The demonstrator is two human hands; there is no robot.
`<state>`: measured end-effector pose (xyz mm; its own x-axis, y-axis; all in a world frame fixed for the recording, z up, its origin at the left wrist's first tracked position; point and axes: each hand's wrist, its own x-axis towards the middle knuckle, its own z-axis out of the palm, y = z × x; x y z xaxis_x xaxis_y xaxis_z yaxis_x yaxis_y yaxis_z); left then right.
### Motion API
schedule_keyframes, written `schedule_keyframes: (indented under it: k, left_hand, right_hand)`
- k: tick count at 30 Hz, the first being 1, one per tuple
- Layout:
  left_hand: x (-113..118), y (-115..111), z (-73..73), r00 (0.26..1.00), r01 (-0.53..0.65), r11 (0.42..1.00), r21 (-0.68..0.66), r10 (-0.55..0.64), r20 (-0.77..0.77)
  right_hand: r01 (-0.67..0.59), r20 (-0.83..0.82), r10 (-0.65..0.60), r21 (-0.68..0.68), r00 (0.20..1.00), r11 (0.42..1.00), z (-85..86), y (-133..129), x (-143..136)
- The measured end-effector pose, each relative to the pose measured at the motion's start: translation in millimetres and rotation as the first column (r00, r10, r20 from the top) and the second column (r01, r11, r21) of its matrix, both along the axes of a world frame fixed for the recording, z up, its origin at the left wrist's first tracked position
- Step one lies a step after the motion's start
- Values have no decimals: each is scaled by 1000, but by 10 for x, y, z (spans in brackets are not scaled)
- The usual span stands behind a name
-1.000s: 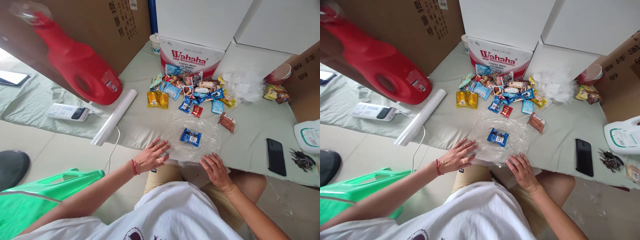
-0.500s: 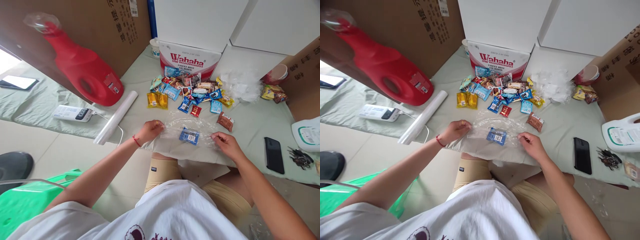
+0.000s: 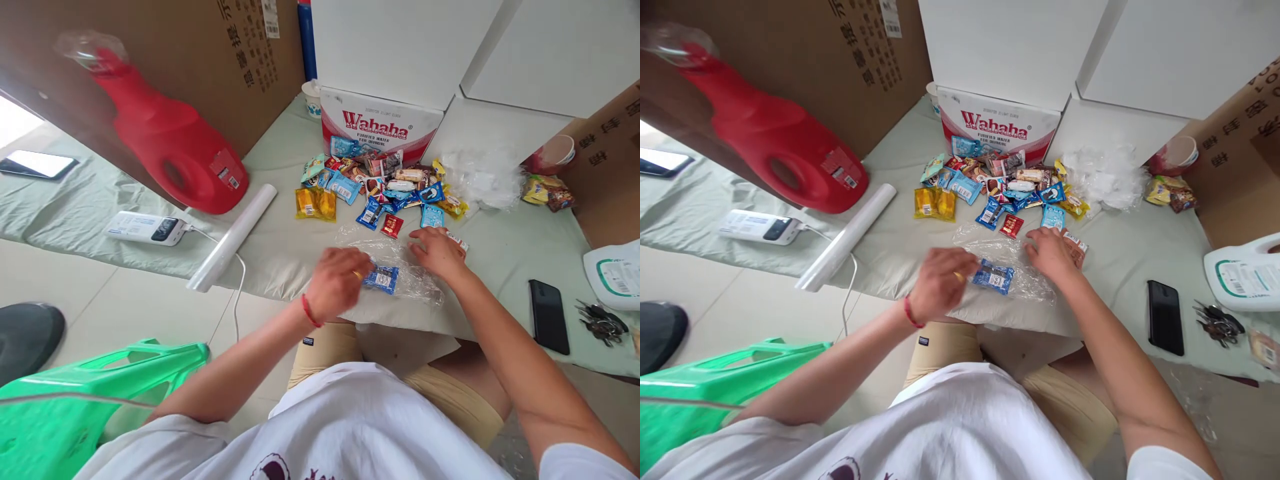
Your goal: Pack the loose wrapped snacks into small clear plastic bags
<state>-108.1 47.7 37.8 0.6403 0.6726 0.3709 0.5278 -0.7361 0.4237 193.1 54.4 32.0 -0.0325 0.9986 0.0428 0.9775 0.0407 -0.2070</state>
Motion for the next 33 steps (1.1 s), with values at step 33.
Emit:
schedule_keyframes:
  k: [33]
  left_hand:
    - [-63, 263, -523, 813, -279, 746, -604, 519, 265]
  right_hand:
    - [-420, -169, 407, -51, 898, 906, -256, -722, -796]
